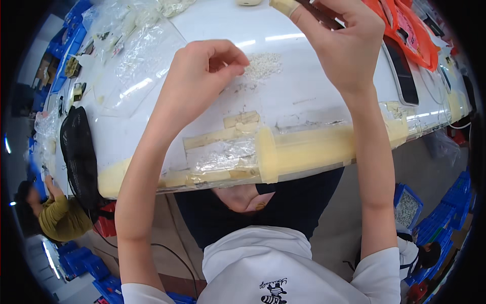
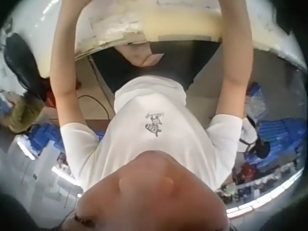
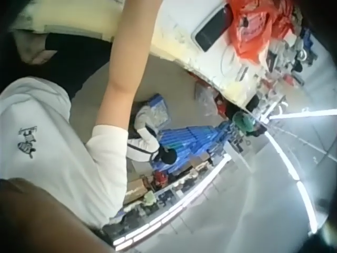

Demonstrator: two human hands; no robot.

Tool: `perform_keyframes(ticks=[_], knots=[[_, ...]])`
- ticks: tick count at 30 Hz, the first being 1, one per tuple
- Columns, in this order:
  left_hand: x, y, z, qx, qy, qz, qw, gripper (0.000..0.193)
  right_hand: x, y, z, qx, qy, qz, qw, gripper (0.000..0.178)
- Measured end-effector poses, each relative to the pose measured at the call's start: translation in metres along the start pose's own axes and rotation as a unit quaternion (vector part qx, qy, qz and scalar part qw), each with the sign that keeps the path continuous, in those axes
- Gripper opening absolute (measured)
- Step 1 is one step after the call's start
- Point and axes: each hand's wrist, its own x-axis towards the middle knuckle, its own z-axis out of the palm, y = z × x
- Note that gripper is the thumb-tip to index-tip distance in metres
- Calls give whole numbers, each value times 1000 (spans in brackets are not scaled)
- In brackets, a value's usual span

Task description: Assembling small white plastic toy components using tweezers at a workshop table.

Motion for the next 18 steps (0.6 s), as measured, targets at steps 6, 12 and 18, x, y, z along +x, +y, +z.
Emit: perform_keyframes(ticks=[6, 12, 18], knots=[[1, 0, -37, 72, -88, -53, 992, 7, 14, 3, 12, 11, 11, -162, 987, 18], [4, -5, -56, 81, -130, -71, 986, 7, 23, -23, 32, 82, -27, -102, 991, 17], [10, -15, -69, 25, -67, -10, 997, 9, 59, -36, 53, 152, -134, -53, 978, 17]])
